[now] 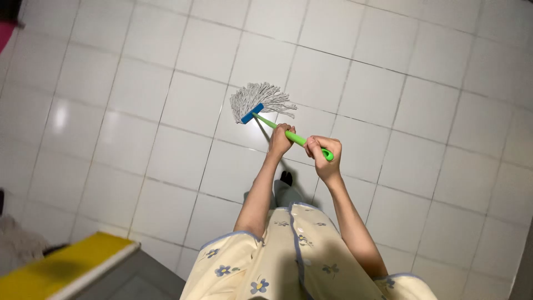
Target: Mopping the tiled floor with a mop
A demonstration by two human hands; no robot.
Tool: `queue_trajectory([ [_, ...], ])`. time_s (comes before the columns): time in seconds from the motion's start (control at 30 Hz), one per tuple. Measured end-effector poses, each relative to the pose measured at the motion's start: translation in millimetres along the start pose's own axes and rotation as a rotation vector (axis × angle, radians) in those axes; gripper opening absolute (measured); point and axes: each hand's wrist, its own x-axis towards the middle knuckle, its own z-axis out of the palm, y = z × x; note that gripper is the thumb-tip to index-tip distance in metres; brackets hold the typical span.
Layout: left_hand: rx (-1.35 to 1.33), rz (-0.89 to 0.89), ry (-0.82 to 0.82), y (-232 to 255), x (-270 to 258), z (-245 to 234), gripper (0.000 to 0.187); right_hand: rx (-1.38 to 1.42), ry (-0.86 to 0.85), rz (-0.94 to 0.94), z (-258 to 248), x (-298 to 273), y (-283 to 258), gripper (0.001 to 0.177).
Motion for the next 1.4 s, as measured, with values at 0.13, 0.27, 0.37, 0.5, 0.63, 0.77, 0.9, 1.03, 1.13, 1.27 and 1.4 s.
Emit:
queue_trajectory([
  [0.13,-0.010,-0.016,0.126,-4,-21,-20,0.032,-0.020,-0.143,0.001,15,1,-3,0.057],
  [0.27,-0.042,-0.043,0.266,-10,-50,-46,0.033,0.016,-0.279,-0.017,41,-2,-10,0.057],
  [0.37,-0.046,-0.075,0.354,-19,-79,-56,0.034,0.048,-0.374,-0.026,56,-12,-16,0.057],
  [0.5,-0.039,-0.093,0.440,-43,-112,-57,0.035,0.094,-0.484,-0.033,68,-30,-27,0.055],
  [0.63,-0.031,-0.138,0.510,-35,-147,-67,0.035,0.123,-0.578,0.000,71,-48,-25,0.055],
  [0.77,-0.013,-0.202,0.619,-47,-173,-61,0.034,0.176,-0.747,0.052,76,-54,-24,0.054],
  [0.9,0.000,-0.216,0.805,-49,-187,-56,0.030,0.241,-0.938,0.089,89,-36,-24,0.051],
  [1.03,-0.041,-0.243,0.942,-24,-213,-42,0.030,0.308,-1.070,0.143,85,-28,-18,0.049],
  [1.13,0.060,-0.289,1.094,-37,-219,-10,0.032,0.343,-1.178,0.191,74,-19,-2,0.048],
  [1.27,0.080,-0.419,1.140,-46,-211,24,0.038,0.324,-1.219,0.236,52,-7,8,0.045],
  [1.4,0.113,-0.447,1.056,-55,-168,48,0.033,0.273,-1.114,0.198,16,15,7,0.052],
])
